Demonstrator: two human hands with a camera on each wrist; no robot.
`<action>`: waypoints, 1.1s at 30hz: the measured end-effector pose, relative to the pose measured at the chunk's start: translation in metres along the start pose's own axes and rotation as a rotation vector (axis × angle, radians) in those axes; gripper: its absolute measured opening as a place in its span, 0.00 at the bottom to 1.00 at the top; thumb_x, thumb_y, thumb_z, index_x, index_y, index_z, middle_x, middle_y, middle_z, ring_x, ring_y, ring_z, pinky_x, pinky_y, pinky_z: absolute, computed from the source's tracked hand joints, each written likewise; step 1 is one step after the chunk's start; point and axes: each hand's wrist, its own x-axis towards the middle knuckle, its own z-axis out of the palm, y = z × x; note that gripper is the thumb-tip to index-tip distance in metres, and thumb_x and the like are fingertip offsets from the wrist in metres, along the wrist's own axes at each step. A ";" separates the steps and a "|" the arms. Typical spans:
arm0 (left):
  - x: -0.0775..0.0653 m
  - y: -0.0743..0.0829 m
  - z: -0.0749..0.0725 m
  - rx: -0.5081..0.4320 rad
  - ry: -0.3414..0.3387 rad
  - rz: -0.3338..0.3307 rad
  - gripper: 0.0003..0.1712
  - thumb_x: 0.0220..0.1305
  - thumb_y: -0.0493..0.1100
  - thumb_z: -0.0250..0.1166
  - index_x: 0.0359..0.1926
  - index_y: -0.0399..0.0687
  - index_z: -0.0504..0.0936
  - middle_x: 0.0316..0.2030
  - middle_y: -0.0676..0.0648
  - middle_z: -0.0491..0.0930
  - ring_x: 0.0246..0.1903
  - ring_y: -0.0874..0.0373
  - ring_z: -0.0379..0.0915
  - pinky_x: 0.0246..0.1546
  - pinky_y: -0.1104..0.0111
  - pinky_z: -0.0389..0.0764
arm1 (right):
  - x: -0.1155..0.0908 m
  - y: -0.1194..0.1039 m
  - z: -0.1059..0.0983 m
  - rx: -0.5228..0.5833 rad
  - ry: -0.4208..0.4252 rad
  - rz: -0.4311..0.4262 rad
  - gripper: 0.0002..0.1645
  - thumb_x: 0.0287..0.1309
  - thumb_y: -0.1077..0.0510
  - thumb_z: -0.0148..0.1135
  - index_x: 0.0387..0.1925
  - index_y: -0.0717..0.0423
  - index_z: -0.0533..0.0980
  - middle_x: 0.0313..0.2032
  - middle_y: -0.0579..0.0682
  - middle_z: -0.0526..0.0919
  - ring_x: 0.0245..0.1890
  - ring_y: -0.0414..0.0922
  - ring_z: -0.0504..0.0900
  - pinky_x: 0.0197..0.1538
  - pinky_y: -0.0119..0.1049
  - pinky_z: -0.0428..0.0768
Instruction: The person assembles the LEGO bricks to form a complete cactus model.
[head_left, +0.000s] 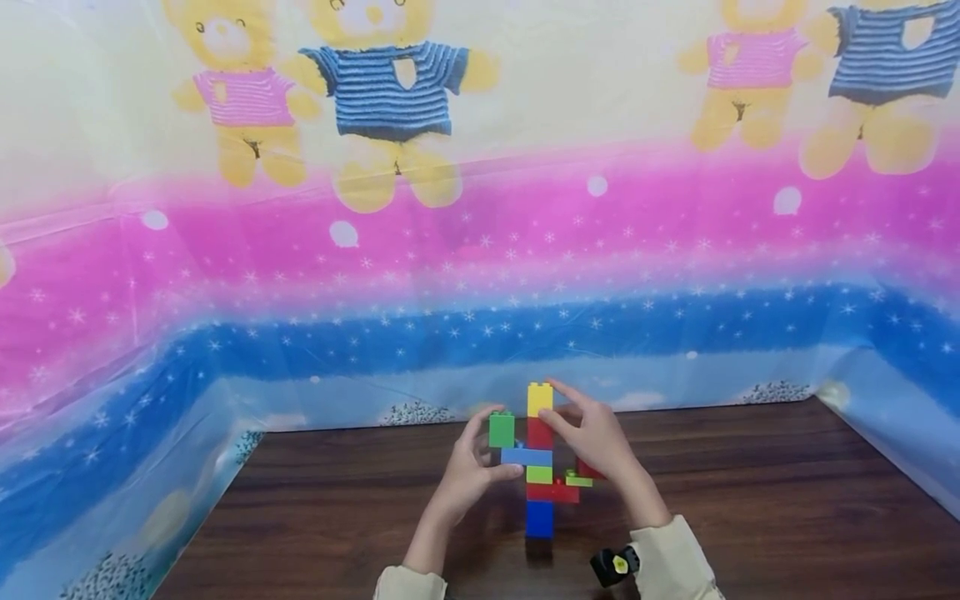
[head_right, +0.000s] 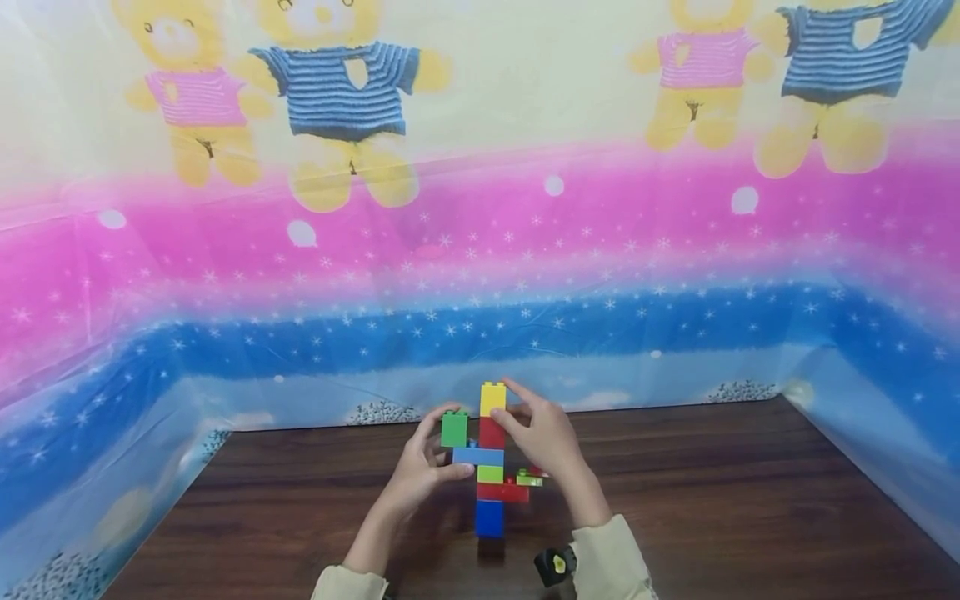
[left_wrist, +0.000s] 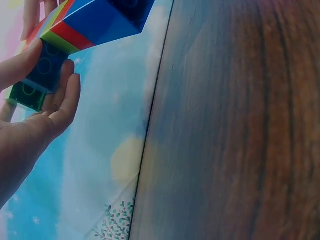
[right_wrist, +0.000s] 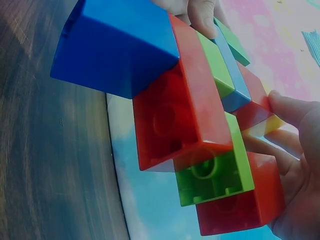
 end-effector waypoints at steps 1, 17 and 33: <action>0.000 0.000 0.000 -0.001 0.003 0.001 0.43 0.56 0.31 0.69 0.70 0.46 0.59 0.57 0.29 0.72 0.50 0.46 0.79 0.45 0.59 0.84 | 0.000 0.000 0.000 0.001 -0.005 -0.002 0.36 0.64 0.46 0.61 0.70 0.48 0.65 0.58 0.60 0.80 0.55 0.56 0.82 0.53 0.52 0.81; 0.001 0.002 -0.006 -0.037 0.122 -0.005 0.41 0.55 0.30 0.69 0.68 0.46 0.61 0.56 0.32 0.75 0.49 0.53 0.77 0.46 0.62 0.81 | -0.001 0.012 -0.009 0.049 -0.122 -0.038 0.36 0.64 0.49 0.61 0.70 0.54 0.65 0.56 0.59 0.82 0.60 0.58 0.77 0.58 0.55 0.78; 0.001 -0.010 -0.014 -0.150 0.124 -0.118 0.44 0.62 0.34 0.65 0.73 0.45 0.51 0.54 0.35 0.74 0.42 0.59 0.80 0.48 0.59 0.84 | -0.004 0.037 -0.018 0.190 -0.372 0.059 0.66 0.48 0.45 0.74 0.77 0.51 0.42 0.71 0.65 0.58 0.70 0.64 0.60 0.63 0.64 0.69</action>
